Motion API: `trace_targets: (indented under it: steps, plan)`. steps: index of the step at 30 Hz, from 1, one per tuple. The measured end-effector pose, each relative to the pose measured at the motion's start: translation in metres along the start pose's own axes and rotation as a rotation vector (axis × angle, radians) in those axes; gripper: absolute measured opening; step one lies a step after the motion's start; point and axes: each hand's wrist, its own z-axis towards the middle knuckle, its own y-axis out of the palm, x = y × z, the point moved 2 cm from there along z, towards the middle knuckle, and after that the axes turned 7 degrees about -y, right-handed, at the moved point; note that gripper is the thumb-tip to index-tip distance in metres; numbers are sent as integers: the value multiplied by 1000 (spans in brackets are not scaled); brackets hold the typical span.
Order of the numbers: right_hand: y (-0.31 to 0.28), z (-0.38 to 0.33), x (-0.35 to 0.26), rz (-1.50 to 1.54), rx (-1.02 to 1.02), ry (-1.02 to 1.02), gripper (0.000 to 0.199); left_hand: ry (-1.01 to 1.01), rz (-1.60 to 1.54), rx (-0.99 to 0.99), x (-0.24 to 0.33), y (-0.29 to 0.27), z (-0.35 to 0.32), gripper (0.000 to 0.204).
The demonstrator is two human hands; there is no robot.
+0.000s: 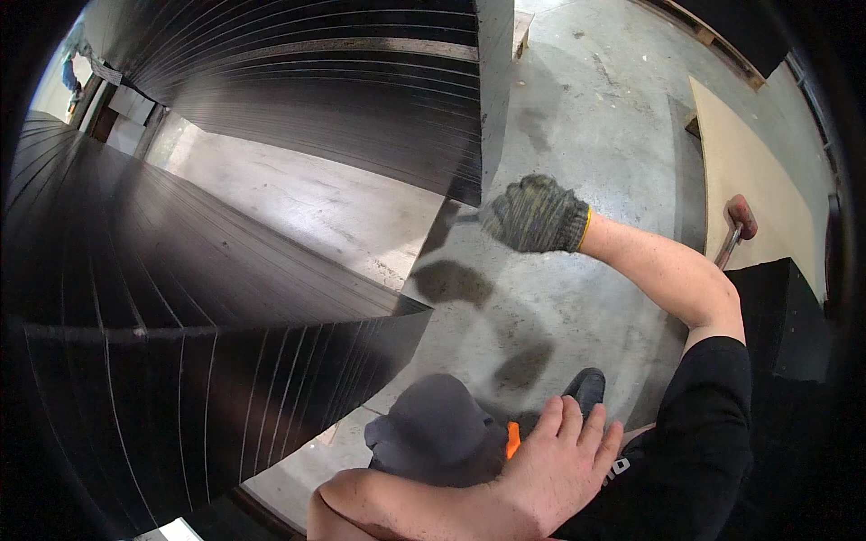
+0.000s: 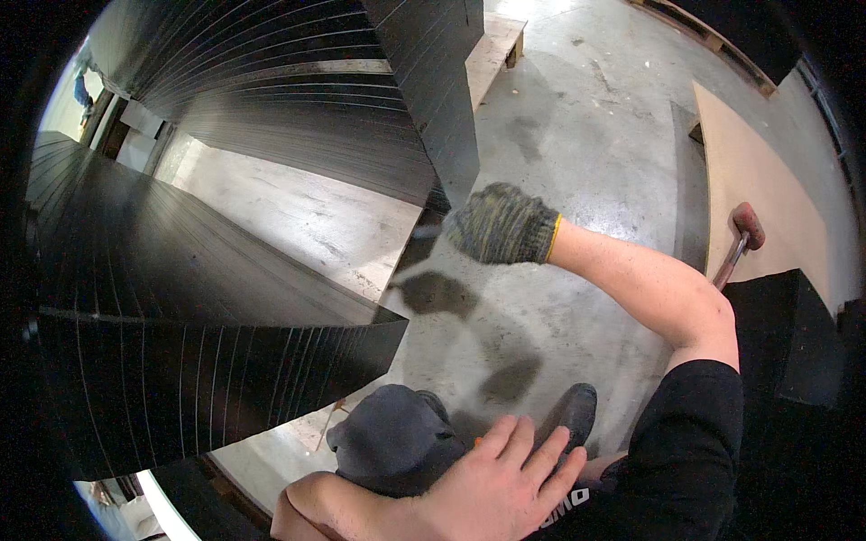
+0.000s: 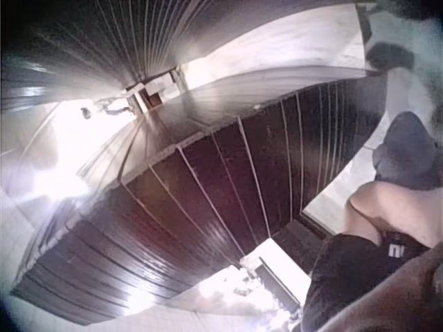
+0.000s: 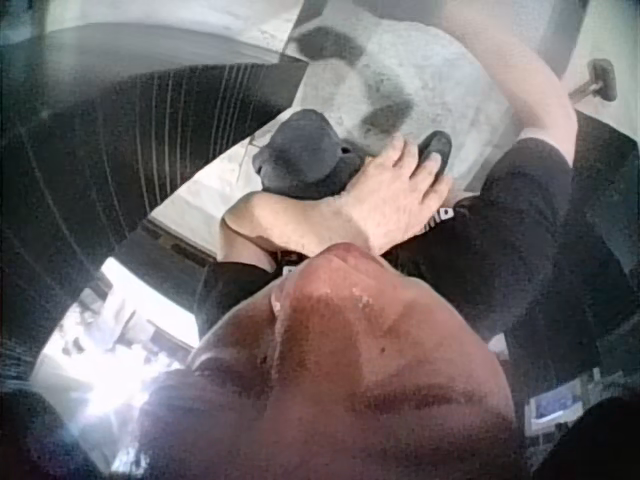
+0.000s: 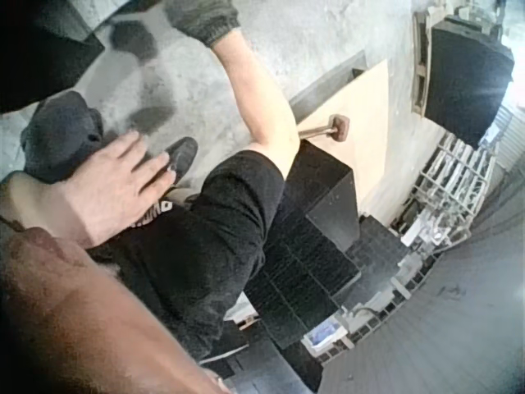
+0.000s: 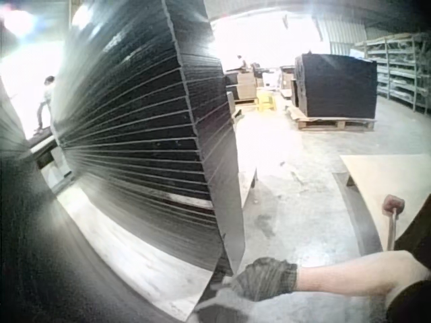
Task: The person wipes the edges and surfaces of stacked black wood-finished panels by hand with a cloth, then uses a red rubber mallet to gently tap the edge of a panel to align it within the stack.
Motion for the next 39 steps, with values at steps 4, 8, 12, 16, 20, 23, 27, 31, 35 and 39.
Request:
trace_targets:
  steps: [4, 8, 12, 16, 20, 23, 27, 31, 35, 39]
  plan:
    - [-46, 10, 62, -311, 438, 97, 33, -11, -72, -26, 0, -2, -3, 48]
    - [-58, 1, 76, -317, 386, 67, 36, -24, -23, 33, -7, -9, 0, 47]
    - [-25, 7, 23, 85, 54, 60, 33, 72, -29, 156, -10, -3, -4, 51]
    - [-53, 15, 60, -216, 326, 174, 35, 101, -69, 24, -6, 0, -8, 55]
    - [-64, 8, 109, 733, 711, 3, 35, 6, -8, 68, -7, -10, 1, 46]
    - [-52, 18, 43, -198, 163, 33, 31, -19, -44, 63, -11, -9, 0, 47]
    - [-33, 14, 36, -46, 159, 99, 28, 43, -40, 69, -5, -4, -2, 48]
    - [-36, -9, 136, 266, 495, 364, 33, 51, -54, -27, -8, -6, 0, 51]
    - [-75, 17, 82, -276, 460, 102, 37, 34, -80, 5, -18, -18, -1, 60]
    - [-26, 16, 6, 185, -181, -113, 16, 76, -63, 64, -12, -10, -2, 64]
